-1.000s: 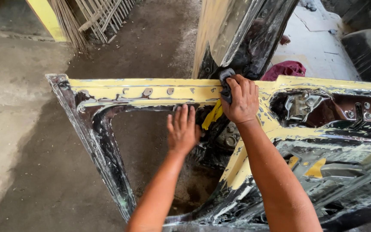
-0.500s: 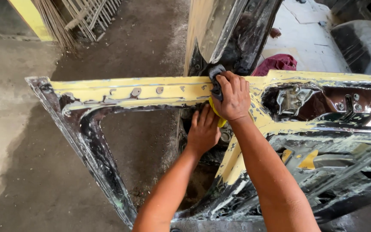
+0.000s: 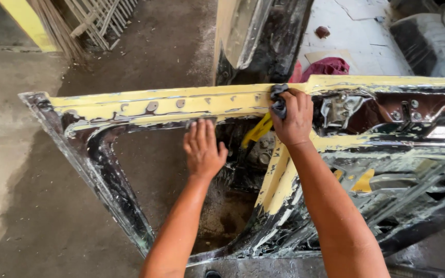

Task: The person scrubs a large, yellow-painted metal car frame with a dark cloth, focusing on the edges and crevices. They periodically dip the cloth into a green bucket of water to rinse it before continuing to wipe the surface of the frame.

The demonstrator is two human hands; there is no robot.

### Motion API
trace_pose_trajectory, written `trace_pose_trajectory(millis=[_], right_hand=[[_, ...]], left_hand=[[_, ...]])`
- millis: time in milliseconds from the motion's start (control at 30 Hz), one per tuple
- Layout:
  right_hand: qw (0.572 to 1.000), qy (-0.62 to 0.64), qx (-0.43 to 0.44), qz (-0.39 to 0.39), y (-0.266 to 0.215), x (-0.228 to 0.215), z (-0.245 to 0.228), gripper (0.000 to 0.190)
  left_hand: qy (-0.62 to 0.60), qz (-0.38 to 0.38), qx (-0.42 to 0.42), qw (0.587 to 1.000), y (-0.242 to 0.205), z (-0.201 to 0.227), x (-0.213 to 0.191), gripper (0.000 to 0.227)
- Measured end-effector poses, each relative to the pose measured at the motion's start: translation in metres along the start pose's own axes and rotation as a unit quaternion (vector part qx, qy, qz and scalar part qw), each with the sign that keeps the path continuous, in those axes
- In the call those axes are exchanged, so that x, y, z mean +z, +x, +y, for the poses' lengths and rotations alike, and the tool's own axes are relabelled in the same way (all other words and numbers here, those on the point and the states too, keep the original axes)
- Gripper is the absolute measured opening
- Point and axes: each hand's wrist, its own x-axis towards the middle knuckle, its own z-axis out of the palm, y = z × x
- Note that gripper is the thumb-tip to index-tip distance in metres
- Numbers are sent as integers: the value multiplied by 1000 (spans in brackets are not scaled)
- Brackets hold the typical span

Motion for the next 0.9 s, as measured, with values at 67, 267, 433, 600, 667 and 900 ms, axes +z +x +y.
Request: trace_pose_trajectory(millis=[67,267,433,600,667,900], right_hand=[[1000,-3,28,11,-18,-4,14,39],[993,-41,102,43,-68,-10,41,40],[991,-19,124,38,-73,-6,47,44],[990,-4,128,62,-75,-4,45,44],[990,-8,130,61,-74,-3,45,43],[988,-21,134,71,-70,-4,41,43]], left_hand=[[-33,56,26,998,6,35,8,80],[-115,100,61,986,14,129,6,81],[-130,92,103,982,3,170,20,76],[-4,-61,246,967,-9,162,27,69],[92,-51,314,944,3,138,25,65],[-43,-84,233,968,16,132,19,70]])
